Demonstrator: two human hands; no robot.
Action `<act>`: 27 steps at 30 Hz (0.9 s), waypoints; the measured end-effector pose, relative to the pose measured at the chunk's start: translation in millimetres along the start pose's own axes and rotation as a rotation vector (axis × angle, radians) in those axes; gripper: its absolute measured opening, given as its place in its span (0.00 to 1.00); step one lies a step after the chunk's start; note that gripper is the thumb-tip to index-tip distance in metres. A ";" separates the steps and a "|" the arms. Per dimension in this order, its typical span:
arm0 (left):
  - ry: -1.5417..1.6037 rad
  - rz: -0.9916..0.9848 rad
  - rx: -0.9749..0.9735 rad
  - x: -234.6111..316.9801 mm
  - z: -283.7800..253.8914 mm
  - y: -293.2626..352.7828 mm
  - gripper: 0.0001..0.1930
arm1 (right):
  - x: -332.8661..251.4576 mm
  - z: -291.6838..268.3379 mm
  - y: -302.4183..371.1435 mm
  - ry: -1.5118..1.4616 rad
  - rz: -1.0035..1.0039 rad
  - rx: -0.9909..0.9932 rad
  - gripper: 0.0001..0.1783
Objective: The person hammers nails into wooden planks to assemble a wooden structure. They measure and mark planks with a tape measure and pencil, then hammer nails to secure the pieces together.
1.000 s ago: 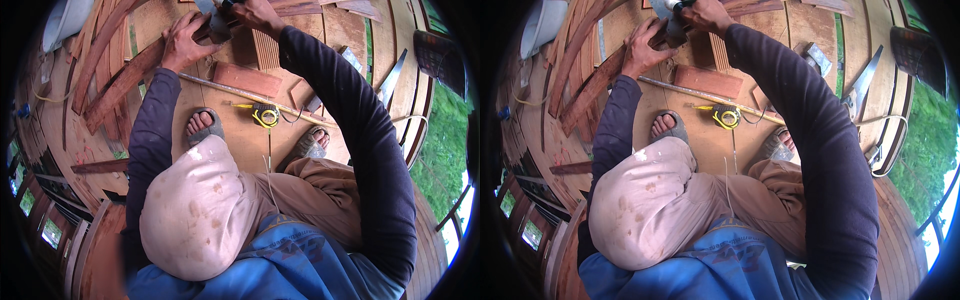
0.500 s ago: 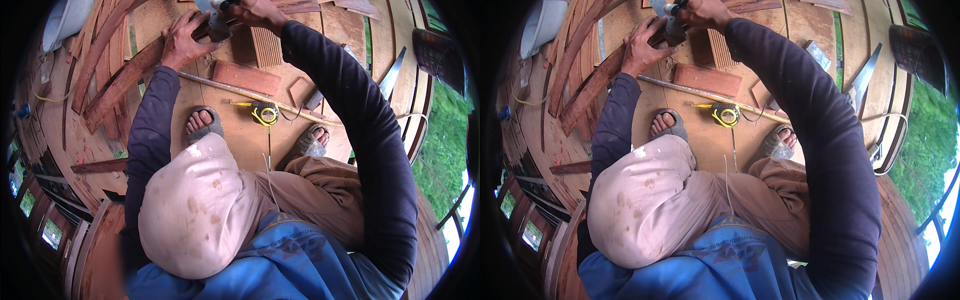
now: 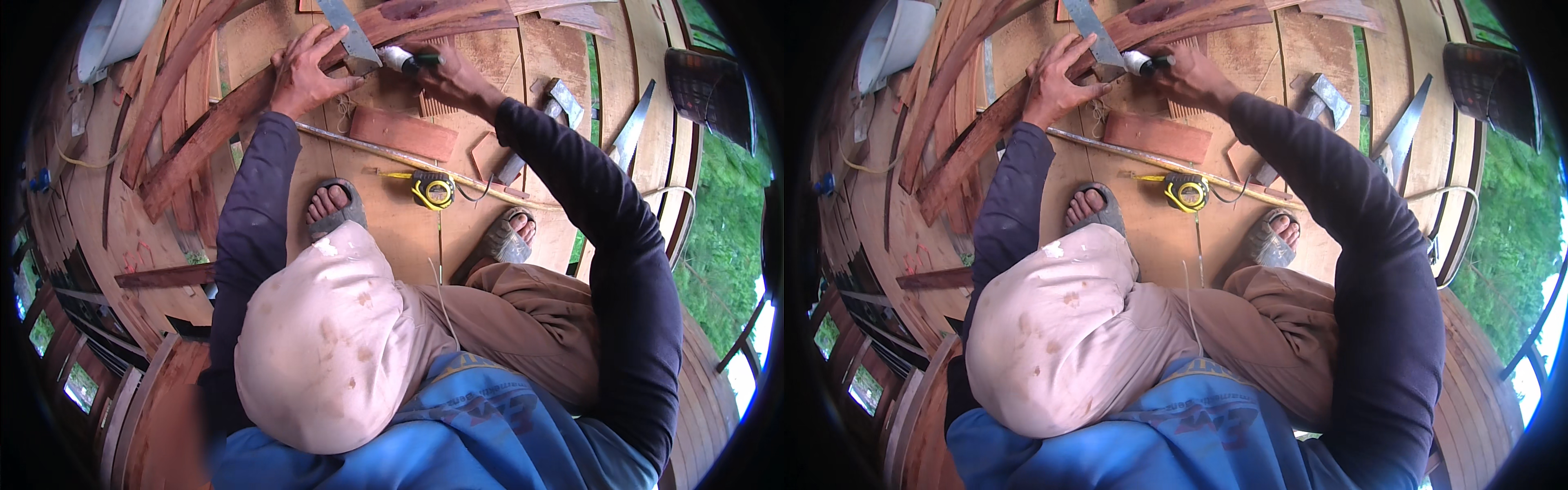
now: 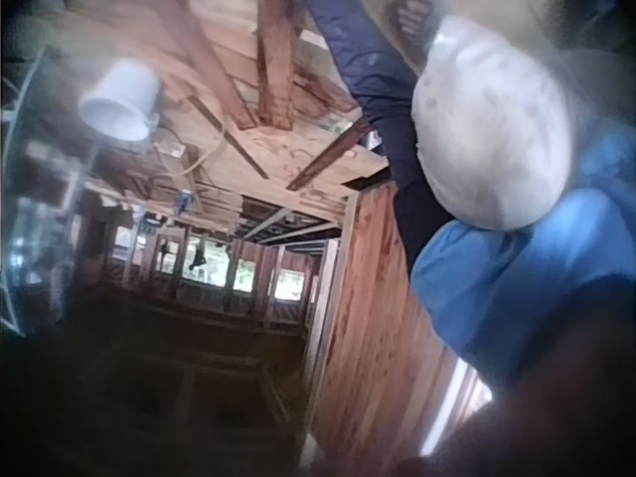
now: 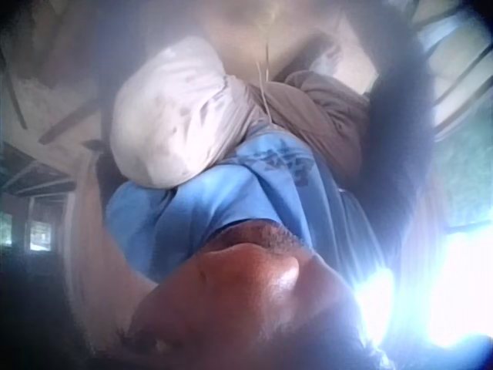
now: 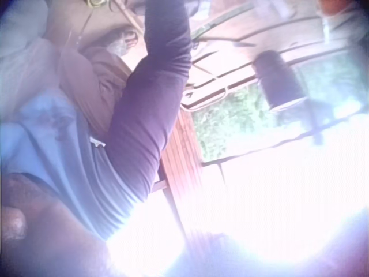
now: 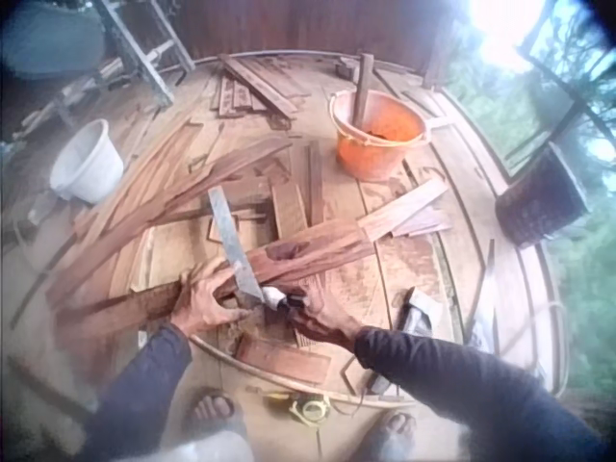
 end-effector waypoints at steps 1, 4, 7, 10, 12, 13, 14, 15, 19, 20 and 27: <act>-0.002 0.001 0.003 0.5 -0.9 0.0 0.46 | -9.1 -4.6 0.7 -0.025 0.024 -0.020 0.23; -0.002 0.011 0.021 4.4 -1.5 3.3 0.46 | -3.2 14.3 -8.1 -0.267 0.044 -0.049 0.26; -0.052 0.015 0.032 10.2 -2.1 5.8 0.48 | -7.1 22.8 -7.8 -0.522 0.187 -0.092 0.25; -0.051 0.037 0.090 13.4 3.8 8.3 0.51 | -8.2 31.2 -5.2 -0.585 0.179 -0.089 0.22; -0.135 0.051 0.078 15.0 3.1 10.2 0.54 | -10.6 34.8 -4.2 -0.631 0.162 -0.058 0.21; -0.138 0.039 0.084 15.7 3.3 11.2 0.56 | -13.1 36.4 -3.5 -0.671 0.164 -0.047 0.21; -0.141 0.029 0.090 16.8 4.1 11.7 0.57 | -13.7 37.8 -4.8 -0.710 0.167 -0.035 0.21; -0.143 0.019 0.094 17.3 4.7 11.7 0.58 | -12.1 40.3 -5.8 -0.734 0.182 -0.040 0.21; -0.117 -0.009 0.070 16.1 4.9 8.0 0.62 | -13.8 49.7 -12.8 -0.851 0.218 -0.064 0.24; -0.098 -0.005 0.078 17.2 5.2 7.7 0.62 | -16.0 51.3 -15.5 -0.887 0.221 -0.071 0.24; -0.006 -0.028 0.042 14.6 -0.1 3.4 0.69 | -13.2 47.9 -18.5 -0.836 0.219 -0.004 0.19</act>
Point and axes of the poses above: each hand's wrist, its own y-axis away from the middle knuckle, its own z-axis out of the palm, x = y × z, the point moved 1 cm from there along -y, towards the middle knuckle, and after that the axes turned 10 degrees about y, right-handed, at the moved point
